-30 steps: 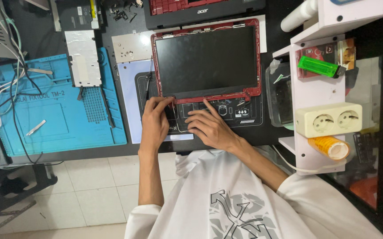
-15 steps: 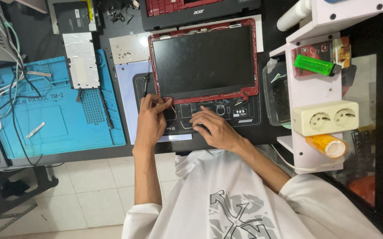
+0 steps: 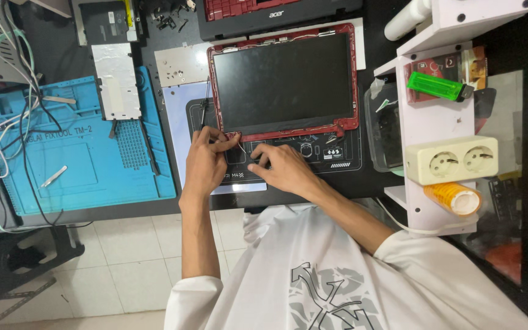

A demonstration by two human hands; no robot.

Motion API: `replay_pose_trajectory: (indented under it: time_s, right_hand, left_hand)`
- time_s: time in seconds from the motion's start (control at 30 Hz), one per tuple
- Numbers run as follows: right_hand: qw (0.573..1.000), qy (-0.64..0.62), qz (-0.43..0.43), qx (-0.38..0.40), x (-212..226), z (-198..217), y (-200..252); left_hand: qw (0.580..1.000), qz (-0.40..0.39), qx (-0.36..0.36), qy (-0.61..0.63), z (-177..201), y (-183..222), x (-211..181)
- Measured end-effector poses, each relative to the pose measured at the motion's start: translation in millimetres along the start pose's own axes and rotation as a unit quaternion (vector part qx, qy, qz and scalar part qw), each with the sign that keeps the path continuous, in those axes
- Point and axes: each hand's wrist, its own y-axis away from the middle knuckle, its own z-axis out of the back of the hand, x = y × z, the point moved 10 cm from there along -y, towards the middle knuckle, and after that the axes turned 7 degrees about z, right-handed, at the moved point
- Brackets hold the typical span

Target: The person assembles a laptop screen by connecting a ribbon cable to the display panel and securing it with tape. They then attach the screen assembly to the laptop chassis, aligning the edges and snapping the frame into place. Finally, the person wipes the screen surface with their hand.

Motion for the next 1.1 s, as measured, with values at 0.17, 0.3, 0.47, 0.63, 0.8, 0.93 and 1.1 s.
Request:
replay_pose_trajectory:
  time_s: [0.17,0.3,0.47,0.63,0.8,0.93,1.1]
  right_hand:
    - [0.998,0.069,-0.014,0.001,3,-11,-3]
    - [0.994,0.087,0.032,-0.053,6,4,-2]
    - [0.984,0.128,0.073,-0.104,7,16,-4]
    - [0.968,0.135,0.136,-0.162,18,21,5]
    - [0.968,0.115,0.158,-0.154,16,23,9]
    - [0.958,0.159,0.183,-0.153,22,19,13]
    - [0.965,0.142,0.165,-0.146,22,12,7]
  left_hand:
    - [1.000,-0.002,-0.002,-0.006,0,-1,0]
    - [1.000,-0.003,-0.003,-0.020,1,1,-1]
    - [0.999,0.002,0.002,-0.034,0,3,-4]
    - [0.998,-0.035,-0.007,-0.049,2,10,-13]
    - [0.998,-0.043,-0.011,-0.045,4,15,-15]
    - [0.999,-0.037,-0.014,-0.036,2,14,-13]
    - [0.999,-0.029,-0.011,-0.037,1,14,-10]
